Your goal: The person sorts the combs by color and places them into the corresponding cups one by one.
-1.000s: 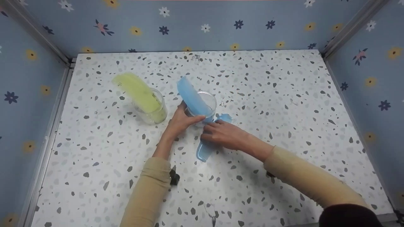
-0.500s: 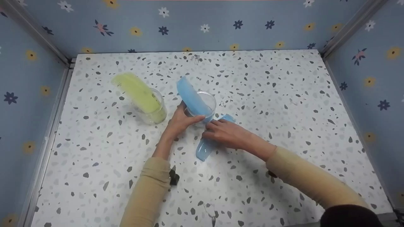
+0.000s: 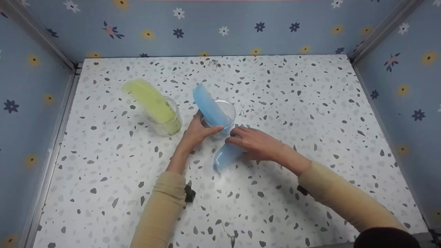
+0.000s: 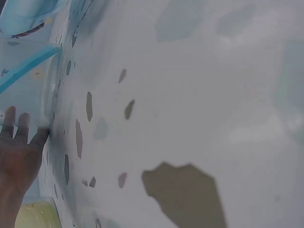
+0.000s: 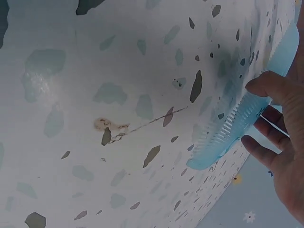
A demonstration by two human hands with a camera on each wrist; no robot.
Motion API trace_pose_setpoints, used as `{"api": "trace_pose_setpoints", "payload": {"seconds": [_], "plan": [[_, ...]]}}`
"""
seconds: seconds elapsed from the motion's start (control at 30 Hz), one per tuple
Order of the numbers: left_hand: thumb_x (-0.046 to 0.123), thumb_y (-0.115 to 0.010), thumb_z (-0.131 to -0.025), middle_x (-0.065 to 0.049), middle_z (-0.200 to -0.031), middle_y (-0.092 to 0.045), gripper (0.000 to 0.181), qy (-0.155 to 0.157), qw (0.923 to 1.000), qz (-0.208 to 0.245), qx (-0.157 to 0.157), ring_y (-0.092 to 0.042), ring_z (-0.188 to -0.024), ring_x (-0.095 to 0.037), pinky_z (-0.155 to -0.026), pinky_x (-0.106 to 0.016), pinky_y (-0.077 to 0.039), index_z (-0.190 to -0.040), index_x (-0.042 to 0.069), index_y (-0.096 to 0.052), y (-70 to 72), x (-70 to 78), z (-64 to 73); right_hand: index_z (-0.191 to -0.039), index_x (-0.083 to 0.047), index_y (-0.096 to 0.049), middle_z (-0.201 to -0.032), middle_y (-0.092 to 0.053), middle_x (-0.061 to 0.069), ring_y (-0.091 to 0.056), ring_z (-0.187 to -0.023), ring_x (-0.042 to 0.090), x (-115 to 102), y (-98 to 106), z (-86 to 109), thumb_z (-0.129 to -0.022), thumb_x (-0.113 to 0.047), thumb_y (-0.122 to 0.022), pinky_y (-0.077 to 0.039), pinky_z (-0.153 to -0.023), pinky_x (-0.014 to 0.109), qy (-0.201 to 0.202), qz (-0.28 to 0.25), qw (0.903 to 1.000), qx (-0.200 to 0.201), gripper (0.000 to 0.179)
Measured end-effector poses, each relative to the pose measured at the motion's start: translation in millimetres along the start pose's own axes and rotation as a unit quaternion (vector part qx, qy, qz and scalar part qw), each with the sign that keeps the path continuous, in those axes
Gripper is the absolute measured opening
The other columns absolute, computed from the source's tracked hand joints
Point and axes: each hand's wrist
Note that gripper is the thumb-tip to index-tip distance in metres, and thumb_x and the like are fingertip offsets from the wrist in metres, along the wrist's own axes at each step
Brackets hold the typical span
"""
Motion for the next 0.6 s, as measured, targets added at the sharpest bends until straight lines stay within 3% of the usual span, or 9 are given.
{"api": "trace_pose_setpoints", "payload": {"seconds": [0.27,0.6], "plan": [[0.048,-0.087,-0.079,-0.006,-0.168,-0.033,0.113,-0.004,1.0,0.007,-0.006,-0.025,-0.159,-0.024,-0.134,-0.042,-0.018,-0.165,0.02,-0.02,0.1,0.3,-0.3,-0.138,-0.019,-0.059,-0.136,-0.059,0.009,-0.062,-0.122,0.028,5,10,11.1,-0.077,-0.018,-0.091,-0.06,-0.098,0.045,-0.052,-0.063,0.9965,0.013,0.069],[0.044,-0.087,-0.079,-0.007,-0.166,-0.036,0.111,-0.009,0.9998,0.015,-0.005,-0.029,-0.158,-0.026,-0.133,-0.043,-0.021,-0.164,0.017,-0.021,0.4,0.8,0.0,-0.136,-0.017,-0.06,-0.132,-0.06,0.01,-0.063,-0.118,0.026,13,28,22.0,-0.078,-0.012,-0.085,-0.06,-0.095,0.043,-0.065,-0.105,0.9907,0.057,0.064]]}}
Point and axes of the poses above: each hand's wrist, its own z-axis away from the middle knuckle, its own y-axis out of the back of the hand, x = y × z
